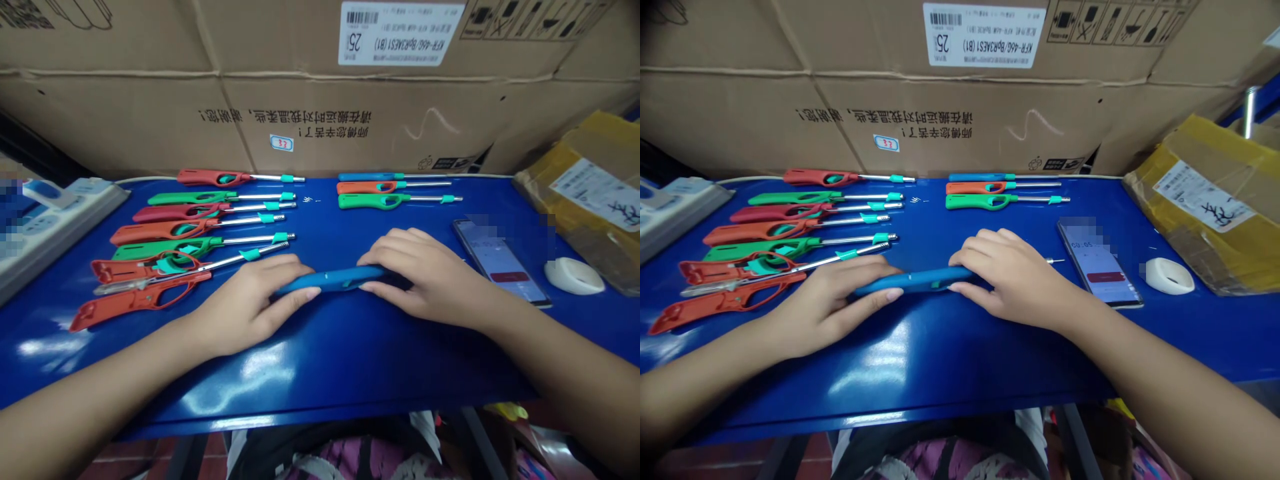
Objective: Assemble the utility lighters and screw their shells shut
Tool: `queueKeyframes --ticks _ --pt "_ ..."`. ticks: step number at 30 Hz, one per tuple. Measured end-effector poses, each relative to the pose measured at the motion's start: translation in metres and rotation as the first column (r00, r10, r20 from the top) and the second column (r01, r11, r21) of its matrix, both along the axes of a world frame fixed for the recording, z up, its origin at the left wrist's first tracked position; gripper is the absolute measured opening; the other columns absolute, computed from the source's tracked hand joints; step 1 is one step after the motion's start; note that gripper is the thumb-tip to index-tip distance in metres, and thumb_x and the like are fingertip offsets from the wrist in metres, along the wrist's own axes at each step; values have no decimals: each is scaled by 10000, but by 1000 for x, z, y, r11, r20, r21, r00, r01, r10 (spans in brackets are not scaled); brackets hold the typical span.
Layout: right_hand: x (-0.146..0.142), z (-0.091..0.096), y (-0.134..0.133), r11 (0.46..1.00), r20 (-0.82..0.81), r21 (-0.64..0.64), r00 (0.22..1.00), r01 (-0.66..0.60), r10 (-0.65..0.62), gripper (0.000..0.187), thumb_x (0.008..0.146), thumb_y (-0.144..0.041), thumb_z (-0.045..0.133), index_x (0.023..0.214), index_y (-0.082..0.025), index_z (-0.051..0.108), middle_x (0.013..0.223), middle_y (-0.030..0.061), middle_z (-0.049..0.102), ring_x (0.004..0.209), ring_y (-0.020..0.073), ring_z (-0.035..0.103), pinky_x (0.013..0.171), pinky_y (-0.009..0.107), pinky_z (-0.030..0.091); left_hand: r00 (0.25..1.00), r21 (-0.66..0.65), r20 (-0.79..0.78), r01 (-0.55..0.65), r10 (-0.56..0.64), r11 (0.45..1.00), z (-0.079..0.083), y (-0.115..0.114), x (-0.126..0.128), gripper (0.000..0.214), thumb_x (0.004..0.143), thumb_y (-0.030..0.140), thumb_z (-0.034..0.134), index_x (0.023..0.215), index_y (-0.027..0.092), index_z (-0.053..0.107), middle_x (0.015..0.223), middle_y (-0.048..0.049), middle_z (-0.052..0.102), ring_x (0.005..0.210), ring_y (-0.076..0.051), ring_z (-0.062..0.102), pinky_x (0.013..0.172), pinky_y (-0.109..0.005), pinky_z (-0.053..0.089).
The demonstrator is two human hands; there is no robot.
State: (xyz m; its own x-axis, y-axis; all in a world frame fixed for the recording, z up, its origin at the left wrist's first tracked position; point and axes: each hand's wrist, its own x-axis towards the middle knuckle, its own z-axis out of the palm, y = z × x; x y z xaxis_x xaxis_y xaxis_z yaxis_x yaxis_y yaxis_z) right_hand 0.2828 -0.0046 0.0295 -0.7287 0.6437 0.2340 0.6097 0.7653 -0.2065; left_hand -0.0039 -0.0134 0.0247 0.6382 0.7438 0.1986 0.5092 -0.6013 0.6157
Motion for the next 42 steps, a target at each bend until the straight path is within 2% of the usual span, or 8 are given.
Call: queueKeyframes --ticks 3,6,11,17,22,31,36,42 --pt "0 -1 0 999 19 46 1000 -14 13 402 988 -414 596 1315 -180 598 1225 85 694 1083 256 630 887 399 456 963 -301 167 -153 210 941 5 3 1 346 1019 433 530 1184 201 726 821 -8 726 640 -116 636 595 -211 509" --pt "-1 -5 0 992 26 122 999 -40 37 372 1028 -355 522 1327 -152 611 1175 109 722 1041 263 666 860 401 495 940 -488 203 -144 273 861 5 6 3 423 1010 482 526 1275 197 692 652 18 677 514 -111 590 496 -202 490" --pt "-2 -5 1 990 -37 138 999 -28 33 327 1052 -300 460 1241 -124 660 1055 112 757 945 244 693 823 389 542 969 -141 215 -96 125 985 -3 5 4 305 934 360 686 1197 215 737 969 -37 773 823 -155 710 776 -251 580" --pt "-6 -5 -4 998 -135 55 990 -36 43 247 1043 -289 491 1141 -154 672 1058 94 750 971 212 683 833 343 543 968 71 251 -24 5 997 -5 -2 6 214 897 215 735 1107 188 770 1045 -47 784 921 -155 734 865 -230 576" --pt "-8 -6 -10 994 -237 92 969 -51 72 177 1019 -236 534 1037 -135 678 893 72 728 824 181 645 736 301 514 959 36 285 -24 13 999 -4 -7 9 212 889 202 740 1098 186 776 1021 -46 788 873 -154 739 791 -219 585" --pt "-9 -8 -7 997 -115 -77 993 11 -20 357 1010 -368 568 1320 -192 584 1164 95 722 1050 225 680 881 369 563 953 -55 284 -94 106 994 -6 0 10 173 898 264 723 1040 194 792 1006 -47 794 898 -187 740 826 -272 594" --pt "-5 -1 -4 992 -169 101 984 76 -58 337 990 -276 577 1314 -184 582 1188 105 717 1117 251 642 951 413 531 888 -184 368 -222 276 958 -5 6 2 151 853 305 767 967 220 814 921 -33 785 733 -159 689 701 -269 565" --pt "10 19 2 872 -270 362 933 328 -238 293 919 -253 637 1212 -246 636 1162 114 716 1093 332 647 945 511 455 691 -493 525 -228 496 840 -10 13 -6 265 815 412 789 944 181 807 562 18 550 503 -97 446 488 -238 325"
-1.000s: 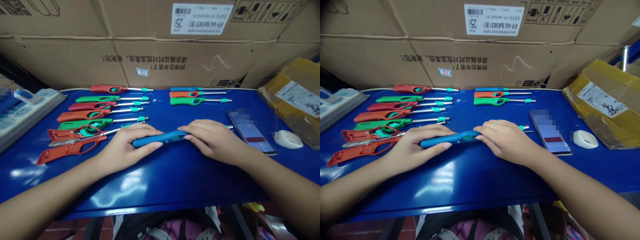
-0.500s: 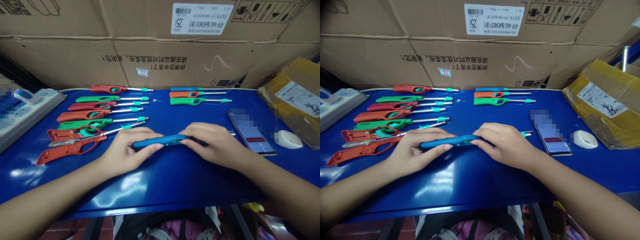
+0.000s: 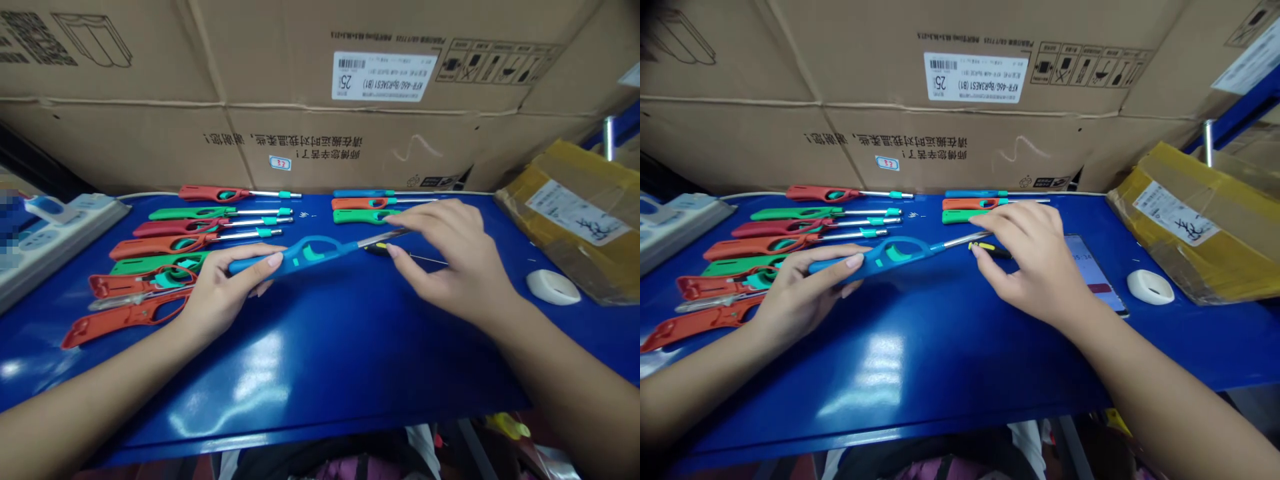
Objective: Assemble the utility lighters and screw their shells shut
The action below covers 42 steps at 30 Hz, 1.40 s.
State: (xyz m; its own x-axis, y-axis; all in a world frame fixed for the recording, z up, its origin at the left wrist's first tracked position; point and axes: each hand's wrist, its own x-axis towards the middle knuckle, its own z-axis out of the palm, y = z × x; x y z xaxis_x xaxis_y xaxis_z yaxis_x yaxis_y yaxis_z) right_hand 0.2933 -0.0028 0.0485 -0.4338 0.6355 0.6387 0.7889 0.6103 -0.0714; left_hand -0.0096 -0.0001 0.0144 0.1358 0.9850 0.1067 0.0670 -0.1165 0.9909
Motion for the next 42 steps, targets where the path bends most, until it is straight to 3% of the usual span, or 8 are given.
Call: queueKeyframes --ticks 11,21,26,30,32,35,37,42 --pt "9 -9 14 995 75 -56 994 84 -80 283 966 -210 562 1248 -207 595 1193 143 700 1141 329 630 977 504 457 981 -96 170 -82 98 992 12 -1 9 116 754 272 816 732 164 778 542 31 509 483 -57 403 452 -216 285" --pt "18 -4 16 970 194 -120 953 -212 232 156 1011 -253 544 1085 -166 651 1046 115 745 983 251 669 895 414 497 977 -114 155 -131 148 985 4 5 6 168 745 266 816 871 179 748 638 33 580 408 -22 367 372 -175 233" --pt "9 -4 9 917 187 -326 935 -231 302 216 994 -356 602 1078 -168 667 1030 90 739 980 230 673 913 400 483 997 -104 -59 -53 47 993 0 1 6 252 780 378 824 933 181 786 523 34 557 413 -51 414 387 -169 267" --pt "7 -8 12 935 119 -339 980 -109 158 307 1018 -442 529 1079 -185 687 1086 94 739 1048 259 665 936 434 481 955 -34 -283 81 -87 996 1 -2 9 268 833 412 777 985 194 814 484 29 593 406 -75 479 405 -175 383" --pt "11 -14 18 953 112 -300 994 34 0 308 1028 -385 493 1108 -159 687 1128 128 717 1086 291 649 952 458 494 930 51 -335 179 -152 983 0 -2 10 247 872 401 735 994 205 820 634 -10 716 461 -97 566 462 -201 488" --pt "21 -24 30 922 216 -277 952 271 -215 371 961 -358 581 1220 -102 654 1210 203 662 1094 366 632 905 518 523 890 201 -414 292 -190 935 -4 -1 11 209 896 367 715 1008 224 818 953 -56 800 753 -169 730 725 -279 620" --pt "28 -31 37 904 245 -299 940 304 -235 375 951 -329 593 1240 -94 641 1255 210 662 1150 383 613 938 533 514 859 264 -474 349 -194 899 -8 0 11 223 888 343 729 1068 232 802 1040 -57 791 926 -199 745 842 -305 618" --pt "28 -41 44 908 250 -332 952 257 -178 276 915 -326 677 1112 -134 684 1087 154 720 1016 342 651 882 486 536 789 288 -575 440 -214 850 -17 -5 11 277 898 289 713 1167 235 751 1103 -46 741 969 -172 716 868 -276 590"
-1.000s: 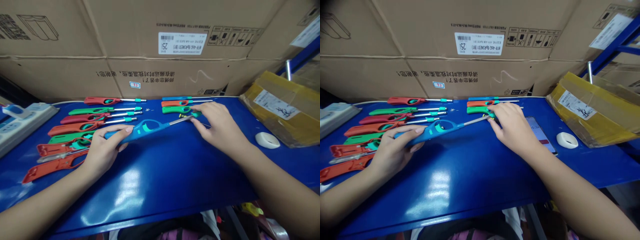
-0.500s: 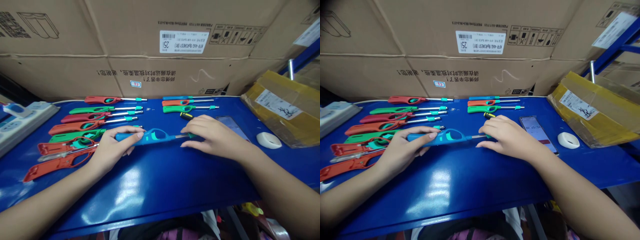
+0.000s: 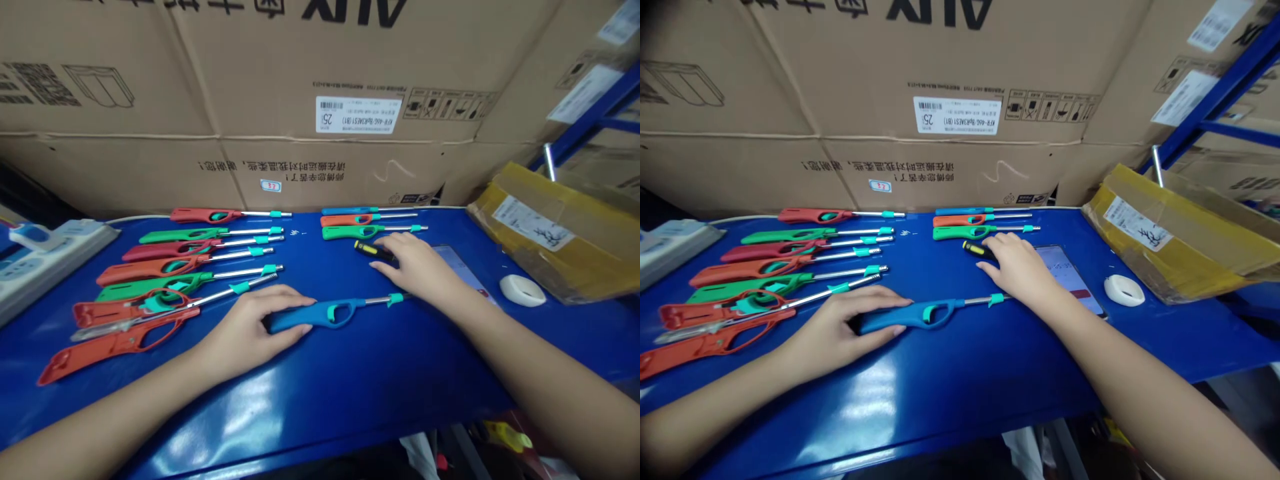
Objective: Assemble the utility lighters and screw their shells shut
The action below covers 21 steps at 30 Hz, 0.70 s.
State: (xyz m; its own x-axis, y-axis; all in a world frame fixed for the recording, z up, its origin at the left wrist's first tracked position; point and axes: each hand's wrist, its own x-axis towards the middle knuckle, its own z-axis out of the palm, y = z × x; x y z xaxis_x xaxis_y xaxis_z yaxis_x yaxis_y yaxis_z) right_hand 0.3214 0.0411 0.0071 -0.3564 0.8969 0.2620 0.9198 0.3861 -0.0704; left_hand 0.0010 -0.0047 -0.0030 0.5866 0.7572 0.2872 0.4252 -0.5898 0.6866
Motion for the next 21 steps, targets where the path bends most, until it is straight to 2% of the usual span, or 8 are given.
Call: queueKeyframes --ticks 2,6,9,12,14,16,19,21 --pt "-5 -3 -1 999 -22 1 999 -34 34 293 921 -373 681 1105 -145 679 1074 145 713 987 324 652 856 467 542 999 36 -40 23 -22 999 -1 -2 1 304 910 277 691 1209 239 727 1117 -49 721 998 -175 699 896 -292 579" --pt "-17 -3 -6 989 -59 2 987 -150 149 180 947 -298 651 1066 -166 680 1042 122 706 994 304 655 856 451 547 978 144 -210 40 -8 989 7 -5 -2 324 937 295 632 1249 235 694 1140 -64 697 1047 -219 667 951 -378 557" --pt "-25 2 -12 971 -98 40 966 -237 240 143 945 -266 650 1059 -181 656 1060 112 699 1012 302 657 860 457 545 917 195 -398 42 40 980 20 -6 -9 310 938 341 616 1216 235 705 1131 -69 698 1025 -261 673 908 -430 564" --pt "-32 8 -20 948 -179 107 932 -299 314 155 938 -221 637 1089 -203 610 1094 94 691 963 263 673 805 410 559 845 223 -525 24 99 974 31 -7 -15 292 945 357 604 1185 229 709 1118 -73 704 1019 -297 688 853 -451 571" --pt "-36 9 -27 933 -253 163 900 -321 354 205 915 -182 633 1109 -208 573 1087 84 683 860 214 676 731 355 568 832 187 -546 9 97 982 34 -8 -16 276 949 348 609 1184 236 700 1121 -59 698 963 -277 704 800 -418 573" --pt "-41 8 -32 915 -321 222 862 -336 394 244 903 -164 629 1127 -214 547 1070 75 681 830 187 676 729 328 578 842 144 -534 -1 78 990 33 -10 -15 266 950 340 623 1186 240 692 1111 -46 688 909 -248 708 763 -379 563" --pt "-49 5 -36 891 -381 274 810 -362 446 271 945 -175 607 1205 -226 549 1132 81 694 1015 193 690 910 343 578 869 108 -490 -16 67 994 27 -12 -10 269 942 357 650 1180 237 691 1088 -38 675 872 -224 698 740 -344 541" --pt "-54 2 -35 882 -395 265 791 -389 468 292 969 -185 599 1255 -238 573 1201 83 696 1129 190 674 1005 347 553 893 81 -447 -24 58 996 22 -13 -7 285 938 376 661 1187 239 687 1096 -34 665 842 -204 686 716 -322 529"
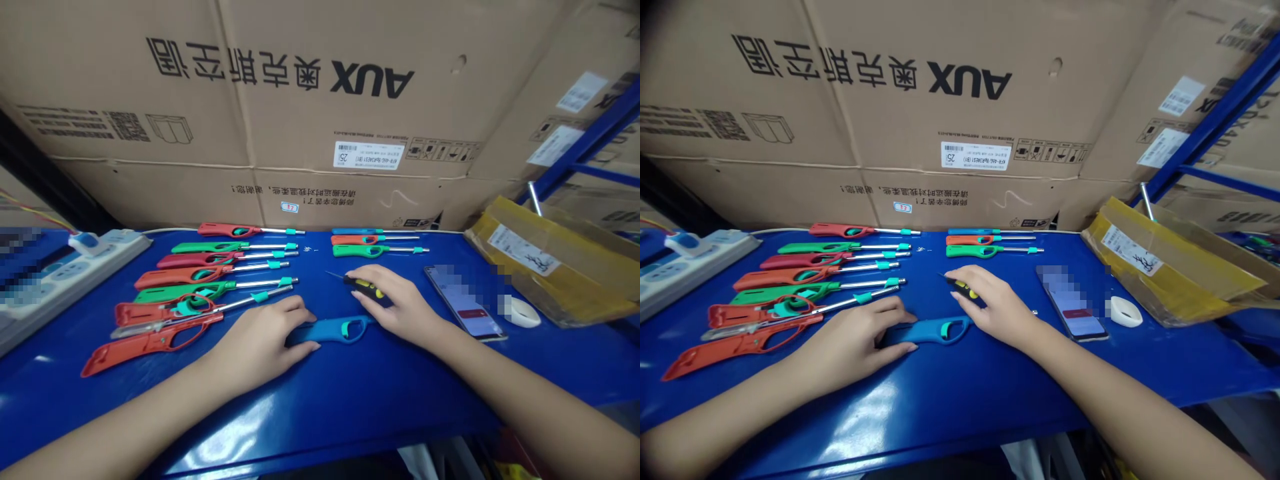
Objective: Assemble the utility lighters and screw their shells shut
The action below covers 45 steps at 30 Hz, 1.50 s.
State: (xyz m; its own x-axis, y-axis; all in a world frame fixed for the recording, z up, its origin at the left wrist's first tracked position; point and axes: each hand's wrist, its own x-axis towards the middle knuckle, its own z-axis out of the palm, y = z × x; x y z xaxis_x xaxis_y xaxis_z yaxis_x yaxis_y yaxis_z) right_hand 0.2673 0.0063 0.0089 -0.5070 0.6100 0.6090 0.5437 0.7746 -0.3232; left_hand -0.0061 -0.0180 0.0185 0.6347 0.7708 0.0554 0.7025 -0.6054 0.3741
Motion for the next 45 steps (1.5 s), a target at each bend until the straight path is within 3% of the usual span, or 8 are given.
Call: queueKeyframes --ticks 4,11,25,34,37,40,42,45 --pt "-8 -6 9 998 14 -47 999 -36 37 267 978 -170 586 1229 -238 641 1254 84 699 1192 187 665 1052 342 544 994 -64 113 13 -6 998 -7 -3 5 305 932 365 669 1206 231 679 1114 -32 641 772 -155 642 668 -278 508" --pt "-12 -15 21 997 17 -68 999 44 -42 313 983 -182 565 1288 -200 630 1271 136 685 1175 234 674 1037 422 567 976 -92 216 33 -13 995 -9 -7 4 284 959 323 610 1213 216 678 1086 -39 618 726 -122 599 635 -250 493" --pt "-20 -16 31 991 43 -88 995 99 -96 339 977 -234 563 1302 -203 652 1261 151 676 1147 272 681 1013 476 573 991 -54 132 27 -20 998 -10 -7 2 306 951 336 658 1220 190 675 1095 -72 614 778 -164 629 706 -292 540" --pt "-24 -4 37 980 -154 -131 974 146 -166 205 896 -240 669 1085 -200 737 1141 119 751 1083 274 710 999 472 558 971 -42 232 62 -51 997 -14 -5 3 301 947 329 672 1204 171 673 1063 -62 615 752 -138 610 691 -264 527" --pt "-20 13 33 963 -295 -186 923 196 -246 168 903 -280 674 1041 -197 721 1018 84 763 899 229 730 808 399 602 960 -66 274 73 -53 995 -12 -6 3 274 931 297 676 1173 169 691 978 -38 604 722 -125 590 643 -246 508" --pt "-17 35 26 943 -412 -283 865 178 -287 191 917 -335 674 1053 -200 685 751 -10 690 524 118 599 514 276 522 956 -90 288 79 -50 993 -10 -7 4 267 910 258 683 1163 175 704 936 -28 598 724 -125 591 629 -239 503" --pt "-17 46 20 911 -648 -413 698 14 -305 199 837 -327 763 969 -198 686 598 -61 575 483 102 545 464 243 475 958 -103 282 76 -44 992 -10 -7 5 282 905 261 694 1174 179 706 944 -31 604 727 -127 599 637 -244 509" --pt "-22 50 12 842 -750 -529 523 -108 -404 257 784 -387 795 873 -202 641 600 -65 561 450 88 528 383 213 430 965 -114 259 69 -38 991 -13 -9 7 309 910 310 710 1194 187 710 971 -41 616 747 -139 618 663 -262 526"
